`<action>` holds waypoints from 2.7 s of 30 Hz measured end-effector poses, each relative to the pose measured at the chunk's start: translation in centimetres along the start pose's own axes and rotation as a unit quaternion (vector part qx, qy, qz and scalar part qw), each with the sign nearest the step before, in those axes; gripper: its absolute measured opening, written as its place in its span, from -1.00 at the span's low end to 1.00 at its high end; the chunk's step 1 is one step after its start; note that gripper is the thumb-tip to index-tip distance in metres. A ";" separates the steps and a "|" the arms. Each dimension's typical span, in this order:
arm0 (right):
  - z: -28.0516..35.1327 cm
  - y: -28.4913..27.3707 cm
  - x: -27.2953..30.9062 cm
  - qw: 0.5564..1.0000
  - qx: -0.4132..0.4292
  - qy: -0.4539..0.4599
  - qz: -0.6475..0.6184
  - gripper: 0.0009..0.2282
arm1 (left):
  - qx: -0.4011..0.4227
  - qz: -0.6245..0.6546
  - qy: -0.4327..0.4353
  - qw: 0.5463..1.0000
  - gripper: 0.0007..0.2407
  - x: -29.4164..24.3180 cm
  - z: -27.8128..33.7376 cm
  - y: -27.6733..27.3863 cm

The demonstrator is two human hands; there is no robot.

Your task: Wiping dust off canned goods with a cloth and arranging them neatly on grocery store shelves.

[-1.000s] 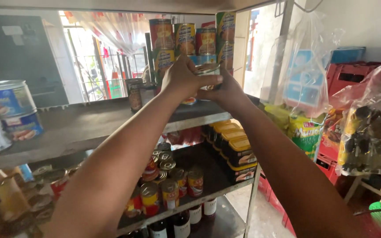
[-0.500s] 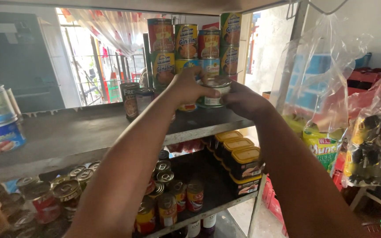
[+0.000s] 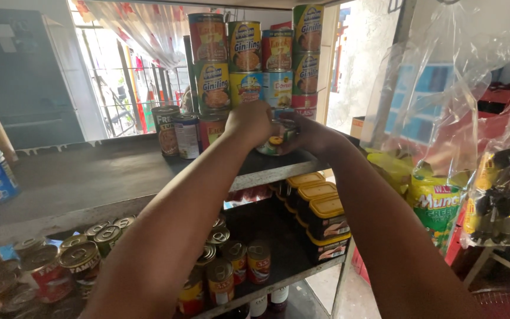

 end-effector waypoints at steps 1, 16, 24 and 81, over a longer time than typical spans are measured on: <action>-0.4 -0.1 -0.2 0.999 0.002 -0.014 0.042 -0.15 | 0.009 -0.021 0.038 0.999 -0.65 0.5 -1.0 0.7; -0.3 -0.5 -1.9 0.999 -0.020 -0.049 -0.007 -0.27 | -0.064 -0.248 0.169 0.952 -0.87 -2.0 3.0 -1.8; 0.4 0.2 -0.5 0.998 -0.046 -0.037 -0.005 -0.41 | -0.048 -0.114 0.154 0.980 -0.77 -2.2 2.9 -1.1; 0.2 -12.0 -8.1 0.916 -0.272 0.042 0.292 -0.85 | -0.019 -0.028 0.163 0.986 -0.91 -9.2 -6.7 7.3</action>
Point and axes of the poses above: each hand's wrist, its own z-axis away from the middle knuckle, its own y-axis out of the palm, x = y × z, the point moved 7 cm from there along -z, towards the middle knuckle, and after that the axes turned 1 degree about x, right-handed, at the moved point
